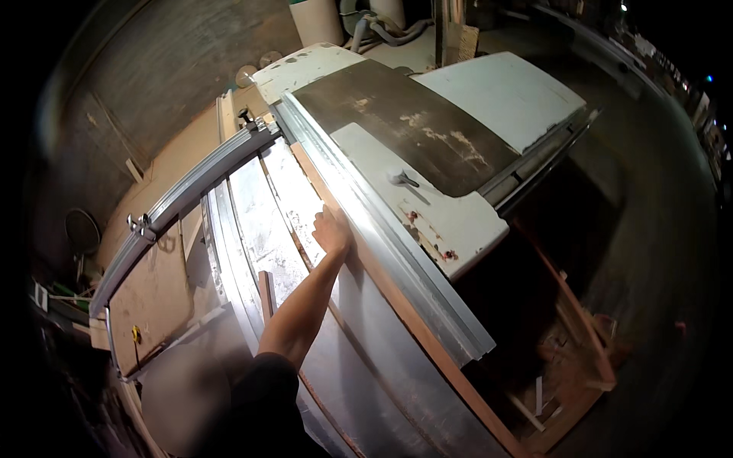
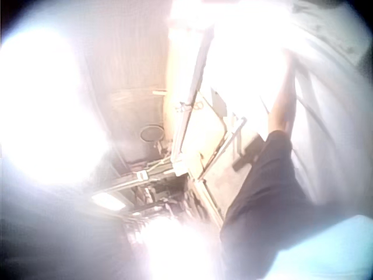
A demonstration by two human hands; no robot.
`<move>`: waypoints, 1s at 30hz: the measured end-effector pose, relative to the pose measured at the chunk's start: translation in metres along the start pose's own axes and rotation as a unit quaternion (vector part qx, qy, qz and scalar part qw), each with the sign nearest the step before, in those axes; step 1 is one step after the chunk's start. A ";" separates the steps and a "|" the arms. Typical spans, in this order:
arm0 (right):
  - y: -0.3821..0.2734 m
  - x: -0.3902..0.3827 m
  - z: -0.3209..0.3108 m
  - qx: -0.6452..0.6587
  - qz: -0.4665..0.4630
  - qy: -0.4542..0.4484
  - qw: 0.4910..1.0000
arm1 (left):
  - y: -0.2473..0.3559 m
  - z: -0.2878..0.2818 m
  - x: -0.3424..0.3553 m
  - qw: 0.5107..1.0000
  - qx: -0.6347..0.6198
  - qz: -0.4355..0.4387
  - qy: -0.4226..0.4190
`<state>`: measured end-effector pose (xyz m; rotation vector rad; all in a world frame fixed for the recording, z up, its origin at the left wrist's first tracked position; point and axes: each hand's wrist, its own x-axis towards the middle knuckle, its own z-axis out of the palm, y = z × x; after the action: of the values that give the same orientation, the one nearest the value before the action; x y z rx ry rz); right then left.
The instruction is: The person feeds long wooden strips through a table saw one at a time, guiding them with both hands. After each cut, the person removes the finished piece and places it on a nearby pile. The process is repeated for multiple strips.
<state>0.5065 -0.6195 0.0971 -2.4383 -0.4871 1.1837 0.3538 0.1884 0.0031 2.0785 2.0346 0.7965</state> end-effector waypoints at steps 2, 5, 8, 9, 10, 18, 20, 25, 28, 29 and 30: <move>-0.028 0.006 0.007 -0.157 0.048 -0.003 0.986 | 0.005 -0.006 0.010 1.000 -0.004 -0.010 -0.005; -0.048 0.006 0.009 -0.099 0.042 -0.014 0.994 | 0.020 -0.026 0.023 0.991 -0.024 -0.063 -0.113; -0.063 0.011 0.007 -0.072 0.015 -0.023 0.997 | 0.003 -0.017 0.027 0.998 -0.014 -0.048 -0.025; -0.068 0.009 0.008 -0.069 0.018 -0.021 0.997 | 0.004 -0.018 0.027 0.998 -0.025 -0.061 -0.024; -0.073 0.009 0.008 -0.067 0.020 -0.019 0.997 | 0.003 -0.020 0.027 0.997 -0.031 -0.063 -0.021; -0.059 0.023 0.021 -0.031 -0.013 0.025 0.999 | 0.003 -0.033 -0.003 0.993 -0.048 -0.086 -0.059; -0.055 0.020 0.027 -0.007 -0.001 0.034 0.999 | 0.019 -0.028 -0.015 0.994 -0.052 -0.079 -0.057; -0.068 0.029 0.036 0.085 -0.023 0.018 0.996 | 0.012 -0.020 -0.002 0.995 -0.038 -0.084 -0.045; -0.082 0.044 0.043 0.013 -0.036 0.029 0.999 | 0.008 -0.018 0.016 0.997 -0.021 -0.069 -0.032; -0.086 0.045 0.043 0.017 -0.054 0.025 0.998 | 0.008 -0.018 0.022 0.996 -0.016 -0.078 -0.041; -0.091 0.048 0.044 0.021 -0.072 0.021 0.997 | 0.008 -0.018 0.029 0.995 -0.019 -0.089 -0.046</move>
<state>0.4863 -0.5106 0.0836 -2.3445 -0.6095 1.0712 0.3513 0.2111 0.0302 1.8466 2.1005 0.6909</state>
